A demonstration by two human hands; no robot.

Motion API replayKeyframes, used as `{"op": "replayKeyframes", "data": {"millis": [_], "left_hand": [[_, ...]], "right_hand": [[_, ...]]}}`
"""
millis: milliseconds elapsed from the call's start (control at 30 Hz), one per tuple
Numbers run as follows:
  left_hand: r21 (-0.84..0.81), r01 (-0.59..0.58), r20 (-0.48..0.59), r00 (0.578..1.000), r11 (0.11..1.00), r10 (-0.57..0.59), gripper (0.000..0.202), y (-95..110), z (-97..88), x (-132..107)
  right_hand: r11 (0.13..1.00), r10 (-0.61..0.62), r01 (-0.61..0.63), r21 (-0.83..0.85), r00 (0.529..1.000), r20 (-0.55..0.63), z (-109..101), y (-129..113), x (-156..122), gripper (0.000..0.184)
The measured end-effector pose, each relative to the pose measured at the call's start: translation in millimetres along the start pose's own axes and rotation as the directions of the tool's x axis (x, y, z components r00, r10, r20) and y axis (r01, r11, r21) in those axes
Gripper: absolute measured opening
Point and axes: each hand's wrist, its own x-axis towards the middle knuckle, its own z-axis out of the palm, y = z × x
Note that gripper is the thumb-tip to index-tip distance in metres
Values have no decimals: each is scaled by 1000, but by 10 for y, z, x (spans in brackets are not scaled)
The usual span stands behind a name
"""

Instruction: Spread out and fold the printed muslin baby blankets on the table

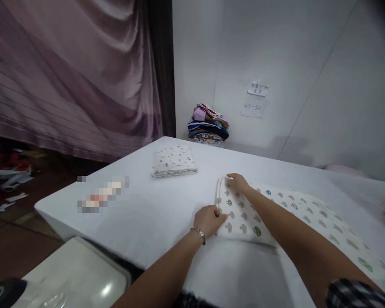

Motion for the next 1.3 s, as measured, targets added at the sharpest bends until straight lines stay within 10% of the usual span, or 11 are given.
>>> {"op": "replayKeyframes", "data": {"millis": [367, 900, 1300], "left_hand": [[-48, 9, 83, 997, 999, -5, 22, -17, -30, -9], [175, -17, 141, 990, 984, -8, 26, -3, -104, -33], [122, 7, 62, 998, 992, -15, 30, 2, -49, -9]], "right_hand": [[994, -108, 108, 5, 994, -25, 164, -64, 308, 30], [977, -211, 212, 10, 975, -66, 206, -91, 68, 37], [788, -539, 598, -148, 785, 304, -28, -177, -268, 26]]}}
